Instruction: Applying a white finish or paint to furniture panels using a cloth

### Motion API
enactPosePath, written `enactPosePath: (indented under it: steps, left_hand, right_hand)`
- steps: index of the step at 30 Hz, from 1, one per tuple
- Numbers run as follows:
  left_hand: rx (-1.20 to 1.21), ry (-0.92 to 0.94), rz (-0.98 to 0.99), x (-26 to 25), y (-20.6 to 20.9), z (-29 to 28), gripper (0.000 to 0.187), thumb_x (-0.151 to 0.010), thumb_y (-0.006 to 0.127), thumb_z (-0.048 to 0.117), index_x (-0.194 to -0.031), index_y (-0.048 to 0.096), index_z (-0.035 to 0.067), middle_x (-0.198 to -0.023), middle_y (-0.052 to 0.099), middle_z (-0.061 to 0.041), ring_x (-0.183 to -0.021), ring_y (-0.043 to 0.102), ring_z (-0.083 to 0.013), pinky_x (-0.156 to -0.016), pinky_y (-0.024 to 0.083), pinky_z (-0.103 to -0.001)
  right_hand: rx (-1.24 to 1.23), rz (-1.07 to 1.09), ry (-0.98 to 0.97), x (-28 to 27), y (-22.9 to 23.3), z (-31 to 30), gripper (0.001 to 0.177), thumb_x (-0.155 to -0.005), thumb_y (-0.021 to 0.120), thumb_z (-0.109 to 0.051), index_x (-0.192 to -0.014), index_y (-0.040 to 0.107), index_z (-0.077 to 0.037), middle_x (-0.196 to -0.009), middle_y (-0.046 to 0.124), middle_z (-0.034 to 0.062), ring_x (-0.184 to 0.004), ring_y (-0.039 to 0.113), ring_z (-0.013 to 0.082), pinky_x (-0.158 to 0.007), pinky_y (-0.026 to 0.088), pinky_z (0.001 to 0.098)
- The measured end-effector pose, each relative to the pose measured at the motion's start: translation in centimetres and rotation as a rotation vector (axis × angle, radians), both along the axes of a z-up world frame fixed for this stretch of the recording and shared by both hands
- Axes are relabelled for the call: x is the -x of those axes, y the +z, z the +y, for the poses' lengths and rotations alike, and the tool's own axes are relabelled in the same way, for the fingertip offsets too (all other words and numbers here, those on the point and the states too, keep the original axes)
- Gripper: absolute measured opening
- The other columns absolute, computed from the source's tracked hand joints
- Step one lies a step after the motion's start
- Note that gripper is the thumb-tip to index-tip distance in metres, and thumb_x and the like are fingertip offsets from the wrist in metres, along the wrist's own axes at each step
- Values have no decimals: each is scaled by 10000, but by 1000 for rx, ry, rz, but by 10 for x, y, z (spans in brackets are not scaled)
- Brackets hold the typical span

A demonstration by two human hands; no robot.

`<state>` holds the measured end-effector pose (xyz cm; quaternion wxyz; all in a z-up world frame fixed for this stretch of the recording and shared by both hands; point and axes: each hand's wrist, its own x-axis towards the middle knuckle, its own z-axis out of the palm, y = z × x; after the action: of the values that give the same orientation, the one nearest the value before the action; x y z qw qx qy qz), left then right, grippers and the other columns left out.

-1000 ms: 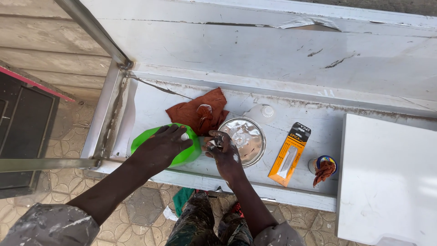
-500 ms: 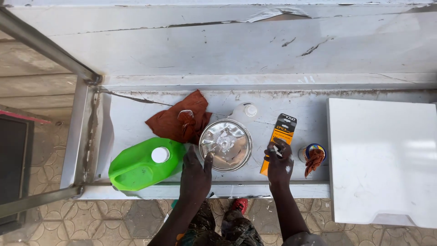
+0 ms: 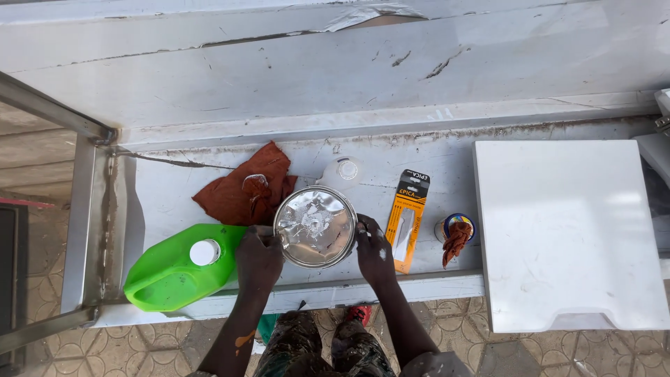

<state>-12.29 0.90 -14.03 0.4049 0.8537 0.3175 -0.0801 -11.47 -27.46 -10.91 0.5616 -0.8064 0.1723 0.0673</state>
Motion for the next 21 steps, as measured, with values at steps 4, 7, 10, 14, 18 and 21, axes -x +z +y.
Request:
enactPosePath:
  steps: [4,7,10,14,18,21]
  left_hand:
    - [151,64,-33,-27,137,-2,294,-1121,772,244,-1381,832,123,-1101,876,-200,-894,927,-375,-727,748,-515]
    - [-129,-19,-91,-67,145,62,239,-1094,782,305,-1273,871,172,-1155,883,-188,-1222,854,-450,-1023,687,-630]
    - [-439,-8,-219,-117,77,136,176,-1088,803,305,-1225,839,202,-1054,846,-101,-1155,860,-410,-1017,695,-629]
    - [-365,-67,-143,-164,8,171,225,-1052,802,211,-1230,906,120,-1022,854,-160,-1051,885,-434,-913,725,-564]
    - [-194,-22,-50,-148,49,144,202,-1013,841,251,-1171,958,207,-913,887,-135,-920,905,-367,-833,731,-525]
    - [1,113,98,-149,91,145,176,-1062,802,151,-1118,966,186,-851,904,-75,-670,875,-259,-684,667,-309]
  right_hand:
    - [6,12,-42,2,8,10,354,-1278,641,-378,-1547,777,-193,-1430,860,213,-1224,886,458,-1057,743,567]
    - [-9,74,-11,9,32,15,496,-1248,634,-520,-1608,729,-192,-1533,823,248,-1326,846,507,-1157,709,605]
    - [-17,198,14,13,46,13,535,-1268,627,-482,-1700,639,-166,-1583,794,266,-1383,825,489,-1166,715,586]
    - [-121,319,19,18,53,14,777,-1185,731,-582,-1792,534,-139,-1692,701,330,-1353,856,475,-1102,770,514]
    - [-82,231,31,17,27,2,763,-1155,699,-601,-1772,546,-179,-1699,703,309,-1409,828,431,-1111,720,501]
    - [-10,112,65,28,1,-1,744,-1114,628,-668,-1723,585,-244,-1681,734,270,-1474,797,361,-1104,652,489]
